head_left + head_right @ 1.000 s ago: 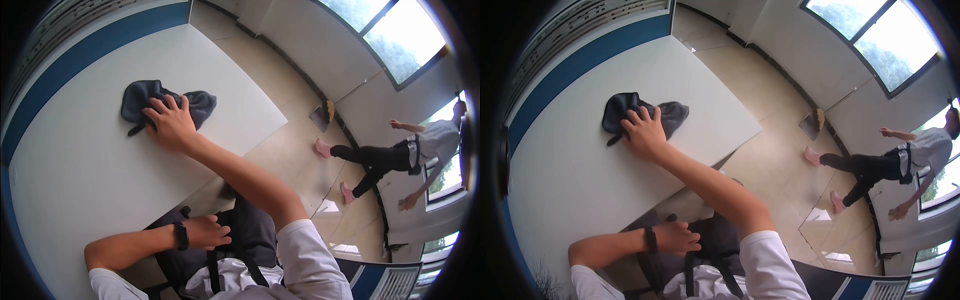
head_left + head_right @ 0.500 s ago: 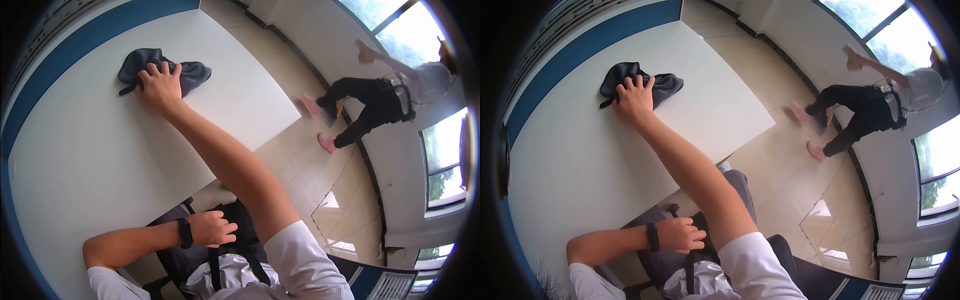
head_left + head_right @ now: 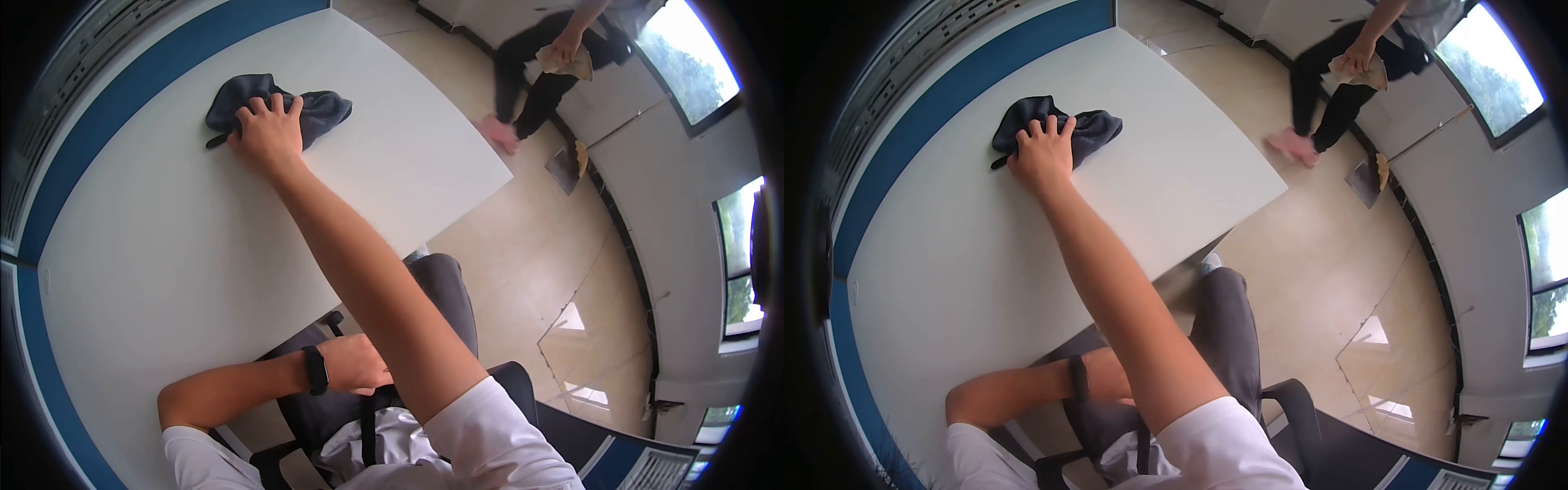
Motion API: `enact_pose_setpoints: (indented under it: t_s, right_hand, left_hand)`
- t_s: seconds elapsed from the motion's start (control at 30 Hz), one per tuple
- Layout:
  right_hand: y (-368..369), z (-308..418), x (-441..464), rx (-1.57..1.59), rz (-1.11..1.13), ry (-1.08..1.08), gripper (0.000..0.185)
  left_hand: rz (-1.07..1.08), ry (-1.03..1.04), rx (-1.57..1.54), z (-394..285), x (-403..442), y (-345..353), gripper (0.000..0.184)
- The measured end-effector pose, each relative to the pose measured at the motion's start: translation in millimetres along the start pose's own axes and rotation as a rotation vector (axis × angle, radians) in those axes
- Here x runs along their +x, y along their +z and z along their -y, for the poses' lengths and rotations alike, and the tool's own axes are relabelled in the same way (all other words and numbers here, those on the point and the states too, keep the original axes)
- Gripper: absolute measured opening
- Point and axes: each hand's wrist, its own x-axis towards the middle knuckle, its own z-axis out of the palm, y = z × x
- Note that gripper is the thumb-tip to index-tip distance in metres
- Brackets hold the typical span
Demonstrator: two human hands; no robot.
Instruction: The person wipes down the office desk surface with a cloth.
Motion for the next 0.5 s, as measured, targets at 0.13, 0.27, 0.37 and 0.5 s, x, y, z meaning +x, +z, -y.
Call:
enact_pose_setpoints:
  t_s: [0.13,0.27,0.37,0.5]
  right_hand:
    - [-0.8,-1.7,0.4,0.005,0.016,0.012,0.037]
    - [-0.4,-1.0,1.9,0.022,0.056,0.039,0.036]
    - [-1.8,-0.8,1.5,0.012,0.049,0.037,0.037]
    - [-4.0,-0.5,1.7,0.034,0.054,0.040,0.039]
  left_hand:
    - [0.094,-0.077,-0.026,6.6,-4.6,7.5,0.039]
    - [-0.094,-0.183,-0.303,9.5,-7.4,-2.4,0.043]
    - [-0.071,-0.346,-0.640,5.6,-4.2,-22.9,0.043]
    - [-0.007,-0.311,-0.553,13.0,1.1,19.2,0.041]
